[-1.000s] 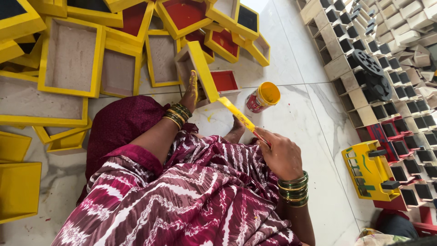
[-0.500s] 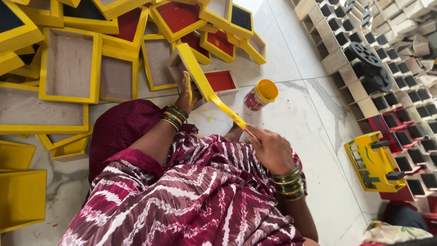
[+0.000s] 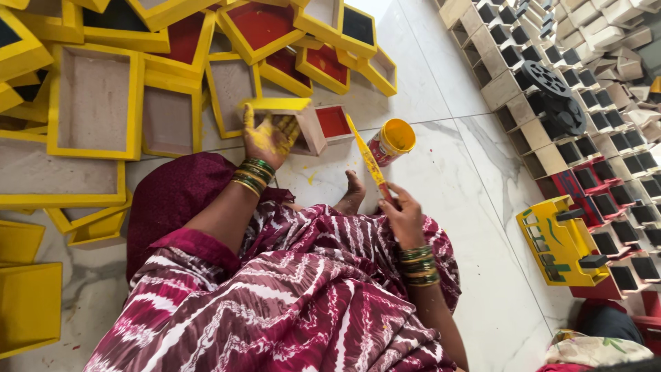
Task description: The person sits on the floor painting small wooden boxes yellow. They hold each box steady with one hand while applying yellow paint with a brush to the box edges and surfaces, dipping the brush into a paint can, and setting finished boxes with the pile of painted boxes.
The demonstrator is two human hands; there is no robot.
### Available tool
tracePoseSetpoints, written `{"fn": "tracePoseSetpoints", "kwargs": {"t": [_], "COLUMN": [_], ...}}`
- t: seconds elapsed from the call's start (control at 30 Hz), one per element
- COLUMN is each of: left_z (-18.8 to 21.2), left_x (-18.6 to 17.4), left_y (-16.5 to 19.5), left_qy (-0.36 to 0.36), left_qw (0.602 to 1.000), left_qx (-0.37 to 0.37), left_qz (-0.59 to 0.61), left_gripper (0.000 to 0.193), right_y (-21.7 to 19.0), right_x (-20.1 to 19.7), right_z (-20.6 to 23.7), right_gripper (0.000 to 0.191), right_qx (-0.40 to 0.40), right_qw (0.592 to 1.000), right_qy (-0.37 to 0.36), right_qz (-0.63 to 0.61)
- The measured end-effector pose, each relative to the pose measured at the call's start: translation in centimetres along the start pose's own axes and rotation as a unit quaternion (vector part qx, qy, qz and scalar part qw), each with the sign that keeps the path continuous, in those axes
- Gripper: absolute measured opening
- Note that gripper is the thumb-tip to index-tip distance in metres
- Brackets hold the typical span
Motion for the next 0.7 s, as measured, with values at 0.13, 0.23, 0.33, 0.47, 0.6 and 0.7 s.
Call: {"fn": "tracePoseSetpoints", "kwargs": {"t": [0.13,0.23,0.33,0.47,0.6,0.7], "left_z": [1.8,2.1,1.9,1.6,2.1,2.5], "left_x": [1.1,1.2,1.2,0.6,1.2,1.4], "left_y": [-0.5,-1.4,-1.4,-0.7,-1.3,-2.0], "left_qy": [-0.011,-0.009,-0.029,0.004,-0.018,-0.036], "left_qw": [0.997,0.998,0.998,0.997,0.999,0.998], "left_qx": [-0.046,-0.047,-0.036,-0.029,-0.042,-0.054], "left_qz": [0.058,0.028,0.037,0.072,0.019,0.011], "left_gripper": [0.092,0.084,0.086,0.081,0.08,0.078], "right_y": [2.9,3.7,3.2,2.2,1.9,1.4], "right_x": [1.7,2.5,3.0,3.5,3.5,3.1], "right_z": [0.3,0.4,0.7,1.0,1.1,1.4], "right_gripper": [0.048,0.049,0.05,0.05,0.05,0.053], "right_qx": [0.045,0.064,0.033,-0.008,-0.001,0.0], "right_qw": [0.996,0.995,0.997,0.997,0.997,0.998], "right_qy": [0.001,-0.005,-0.011,-0.015,-0.005,0.015], "right_qz": [-0.078,-0.08,-0.064,-0.075,-0.076,-0.068]}}
Point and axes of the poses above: each hand's wrist, its own z-axis away from the middle knuckle, its own x-axis out of the palm, y = z × x, the point moved 8 cm from there along -z, towards the middle knuckle, and after that the axes turned 13 degrees about y, right-handed, at the moved point
